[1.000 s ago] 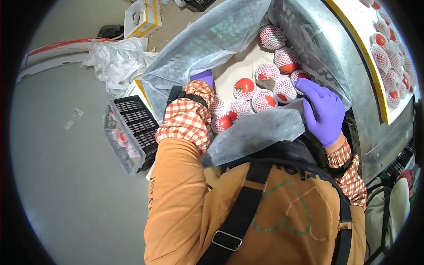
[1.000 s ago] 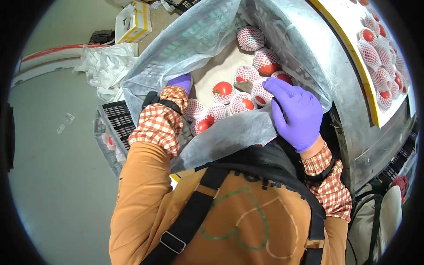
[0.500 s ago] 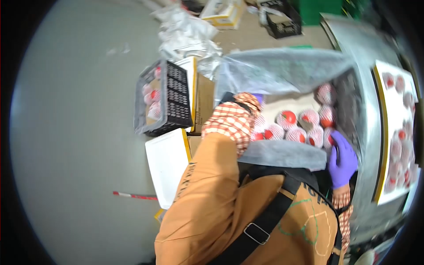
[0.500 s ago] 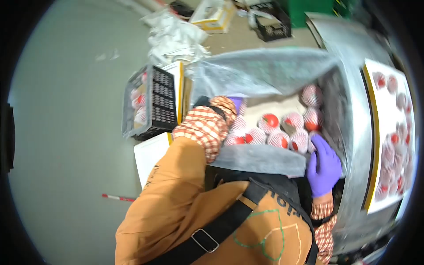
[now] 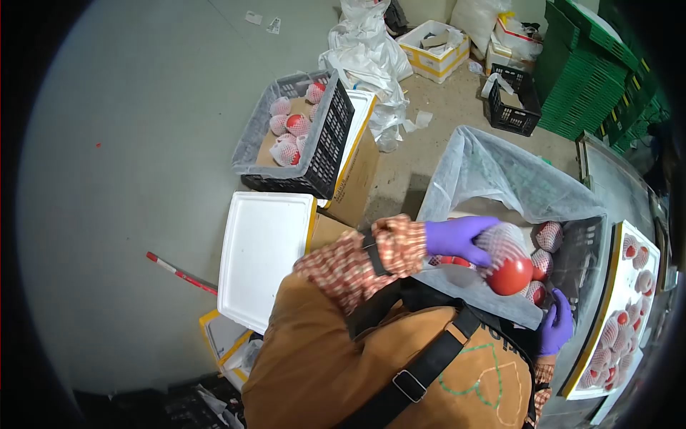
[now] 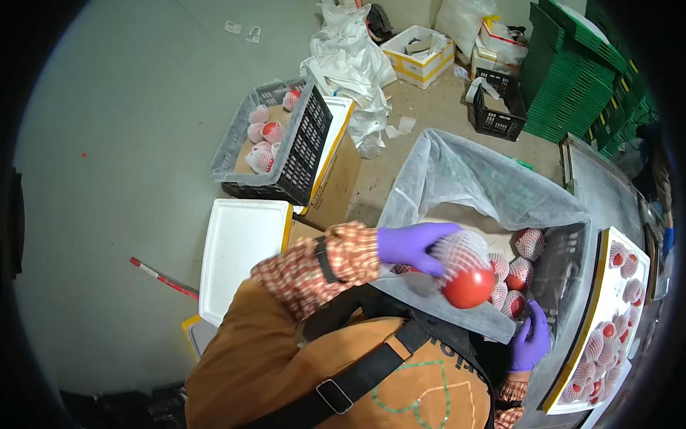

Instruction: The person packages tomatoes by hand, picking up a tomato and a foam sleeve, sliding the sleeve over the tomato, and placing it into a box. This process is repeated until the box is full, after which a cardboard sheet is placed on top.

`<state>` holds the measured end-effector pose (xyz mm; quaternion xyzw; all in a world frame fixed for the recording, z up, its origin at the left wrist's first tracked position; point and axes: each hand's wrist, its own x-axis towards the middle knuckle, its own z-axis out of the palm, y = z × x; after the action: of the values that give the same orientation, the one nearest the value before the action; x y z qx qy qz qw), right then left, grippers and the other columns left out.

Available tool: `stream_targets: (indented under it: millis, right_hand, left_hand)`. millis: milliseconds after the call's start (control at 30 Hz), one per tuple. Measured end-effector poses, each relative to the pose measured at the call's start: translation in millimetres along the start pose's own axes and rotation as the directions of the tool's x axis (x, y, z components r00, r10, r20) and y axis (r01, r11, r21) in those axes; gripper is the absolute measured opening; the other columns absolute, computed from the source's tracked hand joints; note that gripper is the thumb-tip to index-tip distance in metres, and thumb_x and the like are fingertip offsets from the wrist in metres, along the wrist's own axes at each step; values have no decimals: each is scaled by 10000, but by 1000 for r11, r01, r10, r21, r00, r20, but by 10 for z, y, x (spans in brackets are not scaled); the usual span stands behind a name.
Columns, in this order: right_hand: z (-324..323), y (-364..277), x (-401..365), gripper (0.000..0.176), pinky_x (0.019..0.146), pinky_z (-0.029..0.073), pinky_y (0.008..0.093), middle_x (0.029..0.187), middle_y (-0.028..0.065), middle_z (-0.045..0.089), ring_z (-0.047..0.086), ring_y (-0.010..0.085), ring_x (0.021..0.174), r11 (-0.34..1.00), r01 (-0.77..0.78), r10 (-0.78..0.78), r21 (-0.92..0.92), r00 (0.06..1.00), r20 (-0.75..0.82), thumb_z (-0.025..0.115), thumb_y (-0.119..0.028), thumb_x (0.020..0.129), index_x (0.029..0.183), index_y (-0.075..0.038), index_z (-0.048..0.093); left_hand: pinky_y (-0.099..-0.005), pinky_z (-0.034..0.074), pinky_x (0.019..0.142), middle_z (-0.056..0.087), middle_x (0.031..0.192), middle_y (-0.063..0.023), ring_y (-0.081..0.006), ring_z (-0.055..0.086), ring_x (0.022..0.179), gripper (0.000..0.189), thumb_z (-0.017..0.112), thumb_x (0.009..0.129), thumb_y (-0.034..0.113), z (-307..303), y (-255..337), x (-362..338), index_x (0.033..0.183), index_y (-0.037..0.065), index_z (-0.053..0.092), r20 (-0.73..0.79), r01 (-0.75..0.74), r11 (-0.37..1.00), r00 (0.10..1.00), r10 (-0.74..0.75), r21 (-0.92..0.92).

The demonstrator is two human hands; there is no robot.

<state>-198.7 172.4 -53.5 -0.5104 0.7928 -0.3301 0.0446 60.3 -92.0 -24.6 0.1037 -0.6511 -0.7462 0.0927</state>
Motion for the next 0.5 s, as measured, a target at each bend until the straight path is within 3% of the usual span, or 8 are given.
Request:
stream_targets:
  millis: [100,167,233,300,367,433,500]
  right_hand:
    - [10,-11,-8,298,886,494,316,1092,126,673,653,217,981,999,-44,44,19,999,-14,470,31,884,1137,11,627]
    - [25,4,-9,294,880,494,314,1087,122,677,653,214,985,997,-72,72,10,997,-16,473,22,887,1134,5,631]
    - [31,30,0,291,874,494,311,1081,118,680,653,211,989,995,-98,98,3,995,-20,475,14,890,1131,-2,636]
    - [39,72,14,282,860,494,306,1073,111,686,654,204,996,993,-98,97,-59,995,-19,486,-8,894,1128,-15,644]
    - [60,114,7,281,860,493,308,1074,111,686,654,207,998,991,-127,126,-35,992,-27,490,-16,895,1130,-18,644]
    - [71,131,10,280,859,493,309,1076,111,687,654,209,1001,987,-157,157,-12,987,-38,494,-23,896,1133,-21,644]
    - [64,116,-3,279,875,488,317,1078,113,684,653,219,1005,984,-172,171,-50,985,-32,494,-23,896,1131,-20,643]
  left_hand:
    - [-397,372,1080,527,1316,-128,-249,502,1236,709,766,770,251,-296,-98,-566,1356,44,424,-221,-246,861,962,161,-445]
    - [-457,368,1086,457,1386,-130,-279,468,1270,611,649,872,312,-628,-105,-870,1381,80,402,-481,-380,637,877,16,-671]
    - [-507,353,1093,397,1432,-138,-310,417,1308,540,537,940,329,-941,138,-1229,1401,101,372,-658,-593,477,752,40,-648]
    - [-533,351,1092,366,1443,-166,-330,375,1333,588,546,938,357,-1385,275,-1474,1409,70,342,-772,-717,411,634,50,-563]
    - [-506,402,1055,405,1393,-202,-342,411,1290,596,583,924,338,-1886,316,-1679,1375,10,373,-895,-793,491,442,55,-361]
    - [-485,395,1068,396,1397,-201,-341,412,1278,610,609,913,311,-2641,198,-1910,1376,-1,364,-907,-836,479,387,167,-269]
    - [-444,421,1041,458,1341,-203,-317,476,1214,627,636,900,276,-2994,360,-2009,1383,-8,353,-982,-847,522,168,85,-100]
